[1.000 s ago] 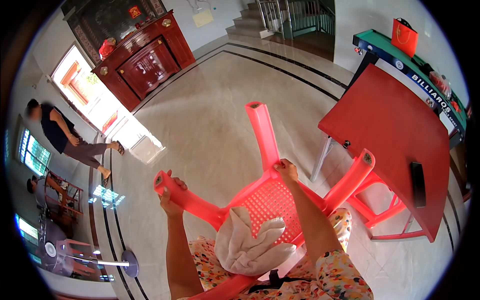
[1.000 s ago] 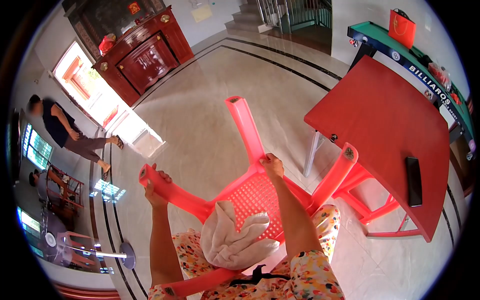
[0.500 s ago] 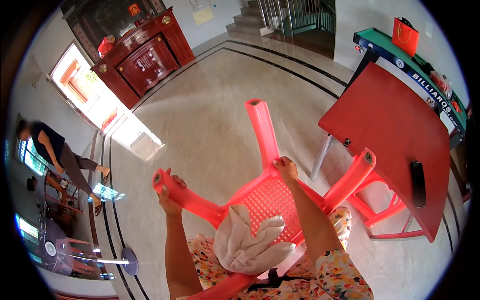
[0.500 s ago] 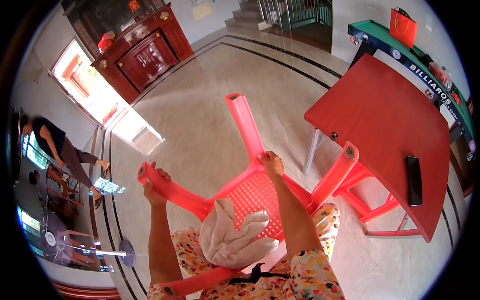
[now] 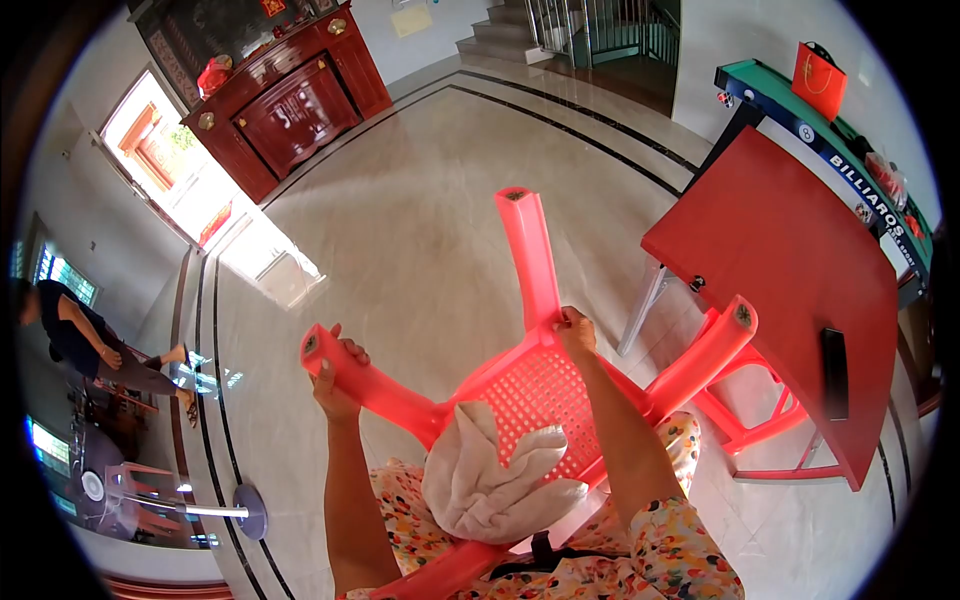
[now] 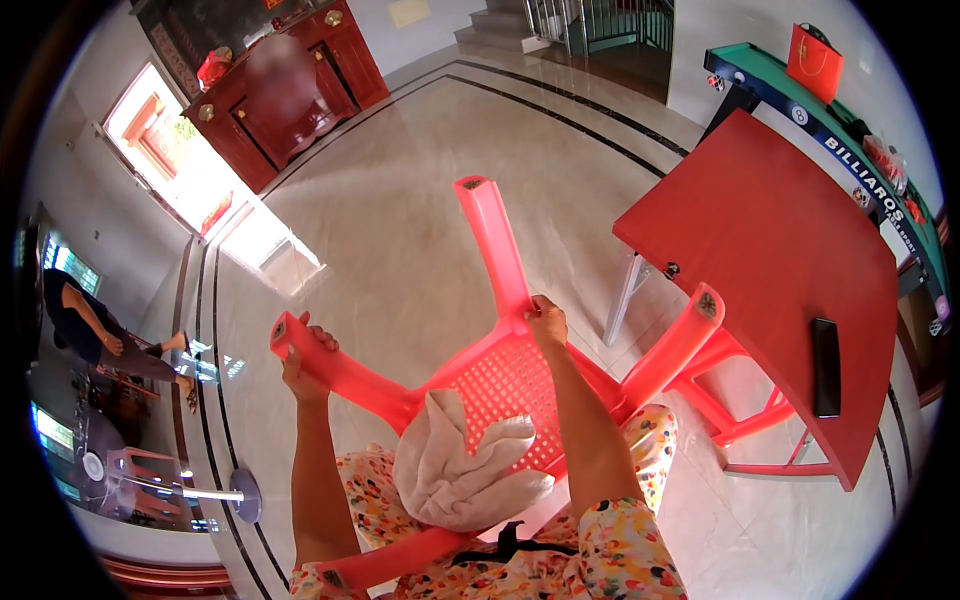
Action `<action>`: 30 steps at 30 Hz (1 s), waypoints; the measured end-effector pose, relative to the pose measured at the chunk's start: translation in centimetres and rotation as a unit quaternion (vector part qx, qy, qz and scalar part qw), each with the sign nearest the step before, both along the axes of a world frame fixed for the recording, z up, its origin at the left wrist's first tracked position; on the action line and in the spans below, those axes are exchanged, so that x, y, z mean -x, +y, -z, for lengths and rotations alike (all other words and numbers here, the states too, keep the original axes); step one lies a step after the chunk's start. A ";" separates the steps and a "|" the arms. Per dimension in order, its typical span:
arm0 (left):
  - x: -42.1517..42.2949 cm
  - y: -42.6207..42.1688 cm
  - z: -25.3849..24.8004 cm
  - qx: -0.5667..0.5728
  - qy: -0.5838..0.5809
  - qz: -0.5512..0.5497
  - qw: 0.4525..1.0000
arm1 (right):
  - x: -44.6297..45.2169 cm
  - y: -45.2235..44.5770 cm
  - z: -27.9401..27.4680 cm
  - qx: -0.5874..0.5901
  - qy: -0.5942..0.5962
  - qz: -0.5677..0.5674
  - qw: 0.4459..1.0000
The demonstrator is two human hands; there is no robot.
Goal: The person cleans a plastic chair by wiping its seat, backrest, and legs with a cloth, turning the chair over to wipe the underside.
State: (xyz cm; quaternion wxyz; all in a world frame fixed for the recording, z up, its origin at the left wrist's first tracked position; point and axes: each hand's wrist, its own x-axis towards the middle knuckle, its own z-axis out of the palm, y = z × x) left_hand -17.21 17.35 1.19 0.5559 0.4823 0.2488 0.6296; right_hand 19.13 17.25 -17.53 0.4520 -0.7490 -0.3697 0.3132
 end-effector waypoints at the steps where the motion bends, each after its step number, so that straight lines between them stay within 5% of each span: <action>1: 0.0 0.0 0.0 -0.002 -0.008 0.004 1.000 | -0.1 -0.2 0.0 -0.039 0.024 -0.029 0.999; 15: 0.1 0.1 0.0 0.009 -0.033 0.020 0.999 | 1.5 -1.5 -1.9 0.009 -0.136 -0.043 0.990; 17: 0.1 0.2 0.0 0.008 -0.029 0.016 0.999 | 2.4 -1.7 -1.8 -0.255 -0.121 0.086 0.955; 18: 0.0 0.1 0.0 0.006 -0.032 0.017 0.999 | 2.8 -2.4 -1.6 -0.257 -0.124 0.086 0.954; 20: 0.0 -0.1 -0.2 0.014 -0.030 0.006 0.999 | 5.3 -5.4 -3.0 -0.275 -0.232 0.000 0.933; 30: 0.4 0.0 0.2 0.013 -0.037 0.010 0.999 | 11.8 -11.3 -6.0 -0.055 -0.160 -0.217 0.962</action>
